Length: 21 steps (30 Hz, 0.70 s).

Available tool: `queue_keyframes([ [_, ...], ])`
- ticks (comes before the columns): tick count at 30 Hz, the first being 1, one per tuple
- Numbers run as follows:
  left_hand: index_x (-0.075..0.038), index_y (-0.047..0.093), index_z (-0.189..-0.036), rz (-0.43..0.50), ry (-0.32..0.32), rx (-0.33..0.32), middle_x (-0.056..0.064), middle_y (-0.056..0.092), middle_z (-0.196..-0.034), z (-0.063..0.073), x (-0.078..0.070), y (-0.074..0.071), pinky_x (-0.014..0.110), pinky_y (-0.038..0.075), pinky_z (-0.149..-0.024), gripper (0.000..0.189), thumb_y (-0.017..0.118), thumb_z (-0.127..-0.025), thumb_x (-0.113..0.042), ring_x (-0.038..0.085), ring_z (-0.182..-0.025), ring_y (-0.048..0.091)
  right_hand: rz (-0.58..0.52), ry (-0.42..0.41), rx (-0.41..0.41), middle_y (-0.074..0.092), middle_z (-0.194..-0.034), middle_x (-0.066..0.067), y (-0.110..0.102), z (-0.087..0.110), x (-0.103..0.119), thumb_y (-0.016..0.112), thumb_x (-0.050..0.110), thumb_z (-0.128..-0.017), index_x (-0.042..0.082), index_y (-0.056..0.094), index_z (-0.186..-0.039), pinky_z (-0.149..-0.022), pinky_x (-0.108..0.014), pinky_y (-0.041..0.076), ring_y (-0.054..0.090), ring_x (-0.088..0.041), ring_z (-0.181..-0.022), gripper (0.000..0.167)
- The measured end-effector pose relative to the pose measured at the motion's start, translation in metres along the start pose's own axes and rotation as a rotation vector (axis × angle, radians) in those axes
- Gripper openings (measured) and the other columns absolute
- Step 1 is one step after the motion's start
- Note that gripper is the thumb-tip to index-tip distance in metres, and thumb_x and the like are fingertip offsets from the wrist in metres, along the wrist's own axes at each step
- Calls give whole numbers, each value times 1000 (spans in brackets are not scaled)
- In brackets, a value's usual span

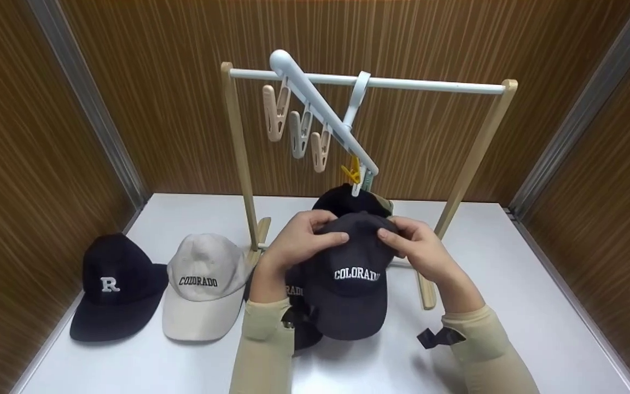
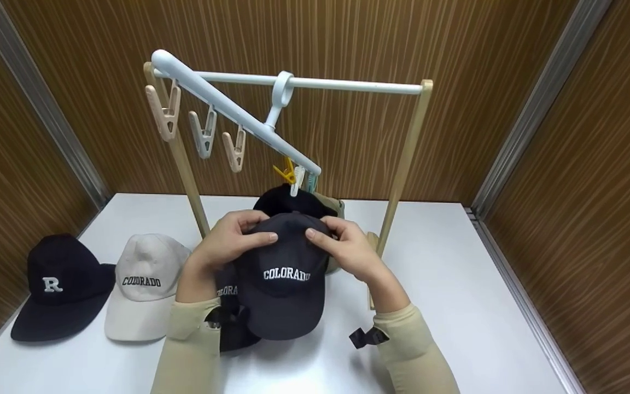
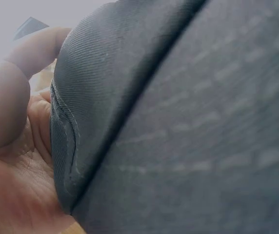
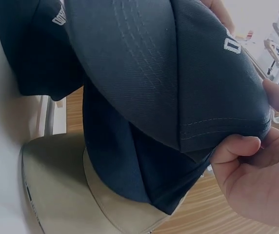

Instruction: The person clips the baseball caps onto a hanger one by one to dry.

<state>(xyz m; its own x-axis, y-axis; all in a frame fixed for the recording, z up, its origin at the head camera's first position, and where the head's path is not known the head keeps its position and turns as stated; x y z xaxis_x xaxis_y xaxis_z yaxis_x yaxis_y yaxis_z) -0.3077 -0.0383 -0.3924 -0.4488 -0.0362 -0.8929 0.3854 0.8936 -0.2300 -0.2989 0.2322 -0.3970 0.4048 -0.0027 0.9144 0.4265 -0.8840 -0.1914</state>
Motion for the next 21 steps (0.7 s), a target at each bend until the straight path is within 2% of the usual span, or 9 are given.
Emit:
queue_keyframes([
  [6,2,77,-107,14,-7,-44,-1,75,-89,3,1,-9,27,55,-74,21,85,-97,-15,12,-78,67,22,13,12,65,-94,-1,7,-10,-1,63,6,-112,-13,68,-119,-67,-23,51,59,-10,-78,20],
  [13,0,79,-102,10,4,-119,0,75,-85,4,0,-16,27,54,-69,20,86,-97,-18,13,-74,66,12,44,20,72,-100,-7,12,-23,3,65,10,-112,-10,70,-122,-74,-29,62,71,-15,-86,22],
  [21,-3,80,-99,-12,30,-181,0,74,-85,2,-1,-15,28,53,-68,20,88,-97,-21,14,-75,65,66,85,-12,71,-100,-9,12,-29,9,67,14,-112,-10,70,-120,-76,-30,62,71,-17,-89,25],
])
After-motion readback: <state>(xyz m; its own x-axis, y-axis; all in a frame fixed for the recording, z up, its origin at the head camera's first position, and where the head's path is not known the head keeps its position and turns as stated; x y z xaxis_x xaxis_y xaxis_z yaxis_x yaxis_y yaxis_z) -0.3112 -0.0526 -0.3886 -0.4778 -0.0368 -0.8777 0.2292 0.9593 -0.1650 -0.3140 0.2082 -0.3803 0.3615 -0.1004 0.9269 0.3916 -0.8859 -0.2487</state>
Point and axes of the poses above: each hand's wrist, its own z-axis away from the middle knuckle, its own y-axis out of the palm, x = y × z, the point moved 2 cm from there along -z, towards the middle knuckle
